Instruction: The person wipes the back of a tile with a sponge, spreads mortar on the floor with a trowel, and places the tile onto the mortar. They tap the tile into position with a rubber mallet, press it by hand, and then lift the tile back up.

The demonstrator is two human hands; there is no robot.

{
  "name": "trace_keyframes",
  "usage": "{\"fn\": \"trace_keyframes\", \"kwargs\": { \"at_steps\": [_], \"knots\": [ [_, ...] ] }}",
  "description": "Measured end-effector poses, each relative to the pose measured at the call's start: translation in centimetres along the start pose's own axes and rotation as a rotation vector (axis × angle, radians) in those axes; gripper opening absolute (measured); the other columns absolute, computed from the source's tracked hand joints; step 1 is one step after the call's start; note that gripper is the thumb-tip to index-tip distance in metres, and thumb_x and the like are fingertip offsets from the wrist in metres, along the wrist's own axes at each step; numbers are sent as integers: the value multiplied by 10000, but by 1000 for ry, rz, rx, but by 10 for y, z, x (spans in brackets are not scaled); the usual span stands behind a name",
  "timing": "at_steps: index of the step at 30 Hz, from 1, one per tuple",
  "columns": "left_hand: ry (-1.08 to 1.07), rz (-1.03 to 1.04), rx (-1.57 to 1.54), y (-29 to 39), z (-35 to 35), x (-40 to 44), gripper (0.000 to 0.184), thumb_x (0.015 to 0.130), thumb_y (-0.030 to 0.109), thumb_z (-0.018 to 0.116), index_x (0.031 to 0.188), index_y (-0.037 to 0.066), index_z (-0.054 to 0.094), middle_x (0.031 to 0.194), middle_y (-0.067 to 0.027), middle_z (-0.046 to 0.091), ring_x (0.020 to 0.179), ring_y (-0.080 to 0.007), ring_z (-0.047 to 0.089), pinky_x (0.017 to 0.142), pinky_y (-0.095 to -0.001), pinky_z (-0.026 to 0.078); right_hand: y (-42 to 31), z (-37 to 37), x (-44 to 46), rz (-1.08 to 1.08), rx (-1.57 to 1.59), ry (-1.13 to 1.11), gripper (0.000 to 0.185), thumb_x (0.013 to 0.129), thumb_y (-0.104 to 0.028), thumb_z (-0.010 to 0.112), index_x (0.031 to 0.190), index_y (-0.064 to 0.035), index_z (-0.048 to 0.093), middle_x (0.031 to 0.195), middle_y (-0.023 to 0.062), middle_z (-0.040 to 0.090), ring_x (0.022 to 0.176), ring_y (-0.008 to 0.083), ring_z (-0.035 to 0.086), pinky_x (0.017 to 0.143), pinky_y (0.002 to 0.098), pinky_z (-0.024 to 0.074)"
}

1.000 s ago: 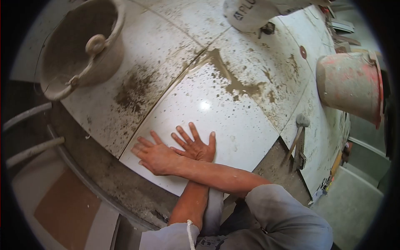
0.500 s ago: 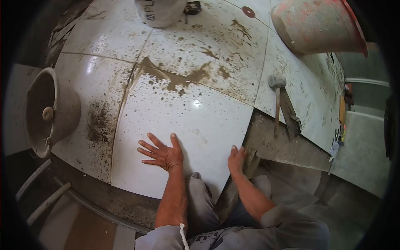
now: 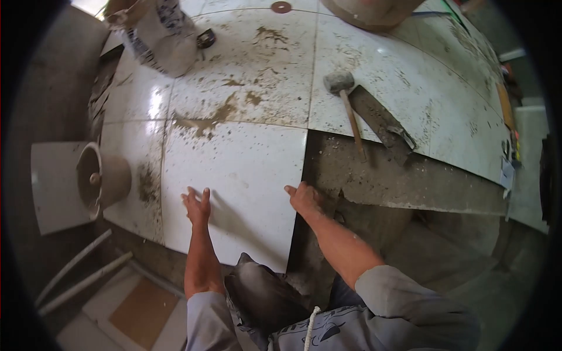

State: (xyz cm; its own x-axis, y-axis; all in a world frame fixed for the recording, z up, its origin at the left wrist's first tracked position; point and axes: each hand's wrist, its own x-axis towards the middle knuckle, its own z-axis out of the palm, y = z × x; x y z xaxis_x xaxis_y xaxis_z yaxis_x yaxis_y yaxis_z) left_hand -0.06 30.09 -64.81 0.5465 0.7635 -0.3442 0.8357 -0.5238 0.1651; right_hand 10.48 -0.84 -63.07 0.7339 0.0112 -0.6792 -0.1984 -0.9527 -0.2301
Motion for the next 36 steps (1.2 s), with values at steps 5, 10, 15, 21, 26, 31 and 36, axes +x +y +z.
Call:
{"fn": "trace_keyframes", "kwargs": {
  "at_steps": [5,10,15,21,26,31,36],
  "knots": [
    [36,-283,-609,12,-36,-103,569,858,476,509,1162,-2,556,1164,-210,568,1101,-341,521,947,-371,391,-3,-24,12,24,-3,-248,656,816,-571,525,1062,36,578,1080,254,591,1039,393,566,866,467,453],
    [-197,-807,-593,2,2,-267,679,784,514,573,1189,-29,528,1240,-245,504,1170,-366,470,976,-400,362,26,-6,51,0,135,-233,564,827,-456,555,1059,58,571,1099,277,577,1066,403,548,904,441,436],
    [-291,-1232,-877,-3,43,-355,682,807,520,566,1202,-32,510,1215,-219,519,1087,-329,505,898,-433,392,2,-41,61,26,551,-204,381,855,-339,577,969,23,563,846,98,563,690,229,571,605,370,520],
    [-317,-1372,-1140,5,106,-312,696,821,560,536,1211,-13,479,1112,-168,537,980,-259,534,825,-421,423,-24,-47,69,141,608,-174,459,854,-264,590,1141,75,474,1114,193,534,903,302,578,722,425,528],
    [-512,-1337,-1151,-1,71,-305,666,815,614,502,1085,6,514,1005,-110,534,886,-230,528,767,-415,438,-38,-45,62,176,543,-94,514,838,-267,633,1153,98,454,1126,211,531,920,311,582,718,425,532],
    [-383,-1296,-1145,3,82,-310,646,831,645,435,1023,36,530,968,-92,546,835,-201,535,670,-355,479,-42,-46,54,173,449,-57,489,819,-285,669,1071,100,506,973,191,585,754,273,601,605,406,545],
    [-416,-1234,-1166,-8,87,-316,666,840,657,399,1010,32,554,881,-94,569,823,-188,544,622,-321,486,-43,-47,57,186,414,-49,415,806,-340,681,923,47,586,843,129,601,651,225,582,514,369,529]
  ]
}}
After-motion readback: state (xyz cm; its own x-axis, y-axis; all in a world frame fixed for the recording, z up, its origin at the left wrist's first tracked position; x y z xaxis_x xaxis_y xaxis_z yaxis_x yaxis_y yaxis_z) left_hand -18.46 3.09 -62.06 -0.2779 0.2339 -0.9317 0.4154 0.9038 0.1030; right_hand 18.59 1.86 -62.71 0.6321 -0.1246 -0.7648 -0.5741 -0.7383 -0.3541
